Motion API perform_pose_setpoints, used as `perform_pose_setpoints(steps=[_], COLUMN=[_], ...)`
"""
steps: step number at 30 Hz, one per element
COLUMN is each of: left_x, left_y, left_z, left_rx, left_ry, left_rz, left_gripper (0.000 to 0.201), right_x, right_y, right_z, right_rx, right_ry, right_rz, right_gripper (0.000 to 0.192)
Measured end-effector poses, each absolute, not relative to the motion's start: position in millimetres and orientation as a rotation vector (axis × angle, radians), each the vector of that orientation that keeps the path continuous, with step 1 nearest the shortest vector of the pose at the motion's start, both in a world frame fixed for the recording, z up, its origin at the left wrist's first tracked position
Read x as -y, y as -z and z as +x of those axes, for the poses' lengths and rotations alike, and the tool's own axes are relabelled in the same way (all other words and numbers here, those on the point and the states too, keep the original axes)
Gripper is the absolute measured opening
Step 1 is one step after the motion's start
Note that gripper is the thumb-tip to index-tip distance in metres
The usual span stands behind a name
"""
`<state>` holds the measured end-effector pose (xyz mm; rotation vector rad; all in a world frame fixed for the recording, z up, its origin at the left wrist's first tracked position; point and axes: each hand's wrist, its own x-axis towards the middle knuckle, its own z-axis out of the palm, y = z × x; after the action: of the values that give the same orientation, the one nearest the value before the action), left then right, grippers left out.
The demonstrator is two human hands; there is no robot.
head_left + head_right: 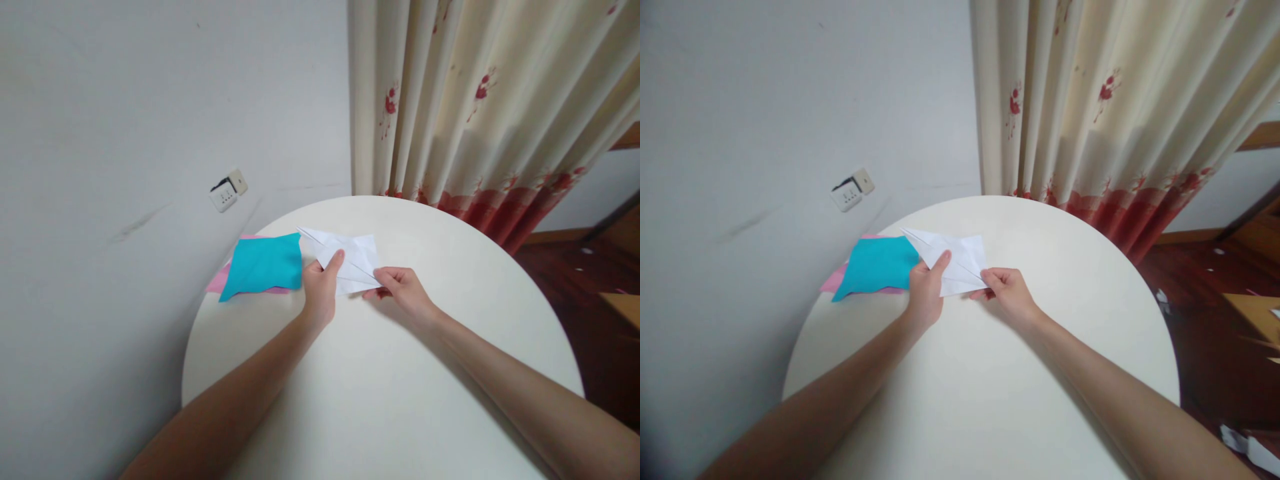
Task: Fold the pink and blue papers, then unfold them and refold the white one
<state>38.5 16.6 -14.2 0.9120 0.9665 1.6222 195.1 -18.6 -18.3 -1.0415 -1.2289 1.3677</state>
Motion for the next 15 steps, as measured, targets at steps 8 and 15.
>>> perform_pose_setpoints(steps=[8, 15], left_x=[-12, -28], left_y=[18, 11], left_z=[40, 26], left_rx=[-0.944, -0.881], left_ry=[-1.477, -1.316], left_rz=[0.964, 0.917], left_gripper=[0.043, 0.041], right_x=[20, 19], right_y=[19, 16], right_z=[192, 200], right_rx=[1.283, 1.289], right_ry=[-1.271, -1.341], right_rz=[-1.109, -1.155], right_gripper=[0.043, 0.042])
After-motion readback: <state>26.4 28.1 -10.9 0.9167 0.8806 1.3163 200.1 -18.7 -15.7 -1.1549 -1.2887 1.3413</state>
